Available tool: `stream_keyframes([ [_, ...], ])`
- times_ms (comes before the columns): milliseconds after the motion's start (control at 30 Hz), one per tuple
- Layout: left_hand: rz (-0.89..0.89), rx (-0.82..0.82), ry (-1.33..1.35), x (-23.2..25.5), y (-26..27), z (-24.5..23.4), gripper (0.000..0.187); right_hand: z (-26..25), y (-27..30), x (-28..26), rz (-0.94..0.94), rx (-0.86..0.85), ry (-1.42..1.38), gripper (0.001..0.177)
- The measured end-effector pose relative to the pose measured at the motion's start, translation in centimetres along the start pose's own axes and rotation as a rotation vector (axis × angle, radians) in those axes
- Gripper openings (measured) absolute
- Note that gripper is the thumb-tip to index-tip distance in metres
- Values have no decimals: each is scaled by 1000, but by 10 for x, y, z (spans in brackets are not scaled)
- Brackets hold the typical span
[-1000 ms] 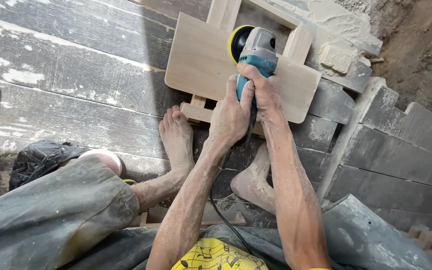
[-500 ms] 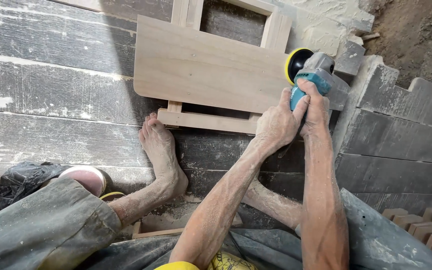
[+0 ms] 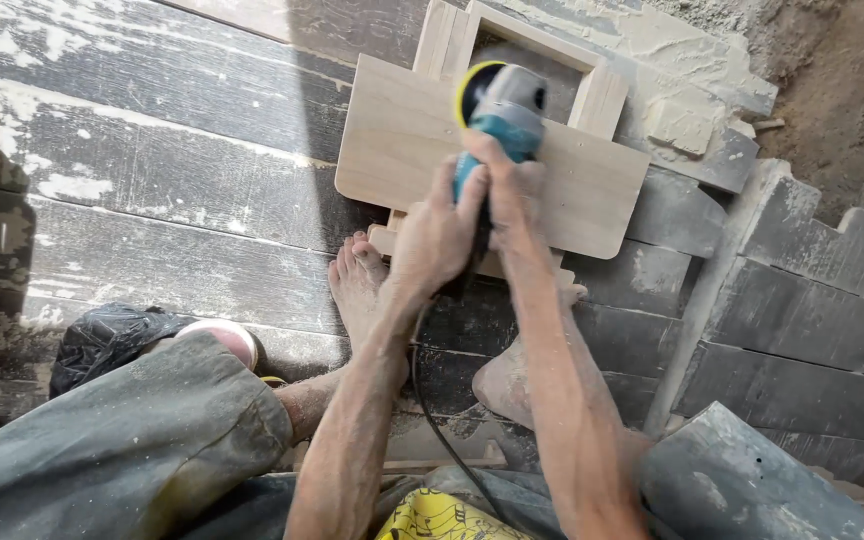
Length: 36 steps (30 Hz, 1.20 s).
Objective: Sanding a wooden board using a power orbital sander and checking the surface finish by hand.
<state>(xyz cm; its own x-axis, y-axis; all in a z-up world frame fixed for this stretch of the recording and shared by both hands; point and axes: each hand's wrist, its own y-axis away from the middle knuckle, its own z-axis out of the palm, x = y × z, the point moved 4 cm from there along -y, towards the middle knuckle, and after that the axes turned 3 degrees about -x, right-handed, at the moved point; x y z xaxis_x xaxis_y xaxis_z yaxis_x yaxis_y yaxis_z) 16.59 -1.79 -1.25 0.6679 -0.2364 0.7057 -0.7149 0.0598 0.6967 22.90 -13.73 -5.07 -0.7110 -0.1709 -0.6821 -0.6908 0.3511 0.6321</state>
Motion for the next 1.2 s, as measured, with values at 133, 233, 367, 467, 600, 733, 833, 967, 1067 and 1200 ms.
stream_keyframes([
  [133,106,176,183,-31,13,-61,69,85,61,-33,-4,-141,-115,33],
  [233,41,297,135,-24,26,-74,67,100,67,-41,-149,-486,73,55],
  [367,-81,234,42,-10,23,-40,69,59,51,-37,-120,-463,106,46],
  [467,-74,128,25,2,13,17,66,5,21,-15,8,-238,61,50],
  [600,39,-87,-28,29,-8,117,60,-112,-64,41,126,87,168,67],
  [733,58,-191,-48,51,-24,194,65,-193,-52,31,107,186,-26,70],
  [833,92,-249,-95,55,-38,226,74,-230,-82,54,44,240,-38,70],
  [967,277,-187,-268,41,-47,230,60,-215,-70,45,69,182,-82,73],
  [1067,251,-92,-234,61,-12,190,54,-178,-35,12,67,56,-123,65],
  [1200,77,-3,-92,62,-9,170,69,-162,-33,16,40,-82,-165,61],
])
